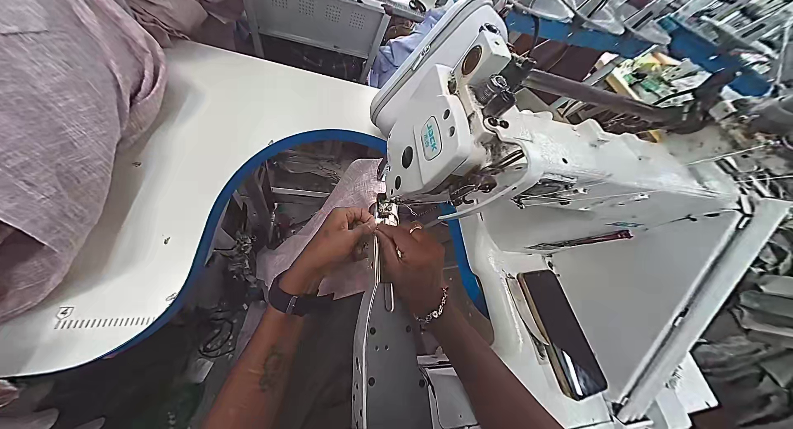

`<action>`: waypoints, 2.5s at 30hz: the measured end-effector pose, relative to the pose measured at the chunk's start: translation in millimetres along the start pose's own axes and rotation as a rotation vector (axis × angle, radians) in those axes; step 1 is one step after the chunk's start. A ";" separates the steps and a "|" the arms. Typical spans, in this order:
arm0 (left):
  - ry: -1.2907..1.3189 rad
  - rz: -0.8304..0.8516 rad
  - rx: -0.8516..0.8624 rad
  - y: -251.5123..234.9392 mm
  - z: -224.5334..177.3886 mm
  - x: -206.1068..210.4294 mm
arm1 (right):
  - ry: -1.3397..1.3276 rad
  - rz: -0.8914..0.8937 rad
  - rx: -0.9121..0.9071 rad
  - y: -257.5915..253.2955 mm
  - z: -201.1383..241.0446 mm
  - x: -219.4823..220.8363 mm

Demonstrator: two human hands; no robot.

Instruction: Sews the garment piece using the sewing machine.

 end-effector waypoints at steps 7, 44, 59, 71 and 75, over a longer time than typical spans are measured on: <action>-0.112 -0.271 0.116 -19.4 7.7 0.3 | -0.060 0.090 0.428 -5.6 -33.7 11.5; -0.363 -0.368 0.331 -13.0 17.1 3.2 | -0.164 0.113 0.569 -1.7 -47.4 27.3; -0.460 -0.402 0.397 -10.7 14.0 4.0 | -0.194 0.057 0.581 0.6 -48.7 28.9; -0.381 -0.372 0.397 -10.6 17.5 3.7 | -0.252 0.104 0.639 -0.2 -50.4 30.7; -0.355 -0.372 0.413 -13.3 16.9 2.4 | -0.459 0.255 0.888 -1.0 -63.9 39.1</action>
Point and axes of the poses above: each hand's wrist, its own y-axis away from the middle knuckle, its own x-axis out of the palm, z = x × y, the point moved 6 cm from there along -y, towards the middle knuckle, and after that the axes turned 5 degrees about y, right-handed, at the moved point
